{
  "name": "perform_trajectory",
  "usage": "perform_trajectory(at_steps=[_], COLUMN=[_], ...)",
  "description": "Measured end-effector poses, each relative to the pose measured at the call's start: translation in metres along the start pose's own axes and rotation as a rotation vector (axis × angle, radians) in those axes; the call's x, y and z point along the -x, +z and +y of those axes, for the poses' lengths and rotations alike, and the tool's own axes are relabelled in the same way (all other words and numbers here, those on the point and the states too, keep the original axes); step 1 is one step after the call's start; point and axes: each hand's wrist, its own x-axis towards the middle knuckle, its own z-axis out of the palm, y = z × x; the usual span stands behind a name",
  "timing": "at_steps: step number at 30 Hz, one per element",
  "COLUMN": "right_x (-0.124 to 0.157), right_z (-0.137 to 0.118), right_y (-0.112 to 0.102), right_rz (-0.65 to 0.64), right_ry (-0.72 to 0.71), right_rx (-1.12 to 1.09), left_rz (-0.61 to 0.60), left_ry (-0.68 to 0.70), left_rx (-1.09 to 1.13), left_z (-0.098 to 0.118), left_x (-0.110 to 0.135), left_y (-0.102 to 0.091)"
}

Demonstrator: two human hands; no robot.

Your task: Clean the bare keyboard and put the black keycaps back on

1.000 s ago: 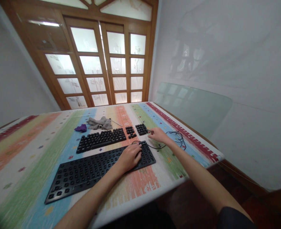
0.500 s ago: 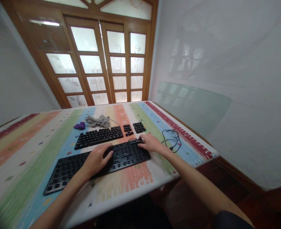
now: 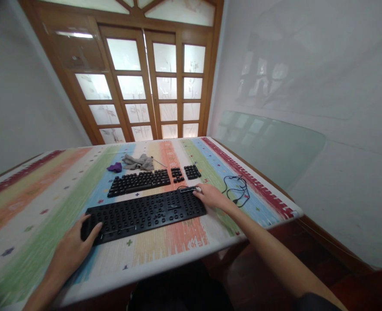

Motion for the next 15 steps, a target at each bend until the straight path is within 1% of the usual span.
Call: perform_trajectory(at_steps=[6,10,15], right_x=[0.0055,0.0065,0.0021], right_z=[0.0000,0.0013,0.0080], right_y=[-0.0042,-0.0058,-0.0020], right_rz=[0.043,0.069,0.096], right_ry=[0.047,0.042,0.030], right_rx=[0.028,0.019,0.040], left_rz=[0.018,0.025,0.026], left_ry=[-0.022,-0.061,-0.094], left_rx=[0.011,0.023,0.036], left_z=[0.0054,0.0059,0.0073], left_x=[-0.0007,-0.0012,-0.0018], left_y=[-0.0048,-0.0056,-0.0077])
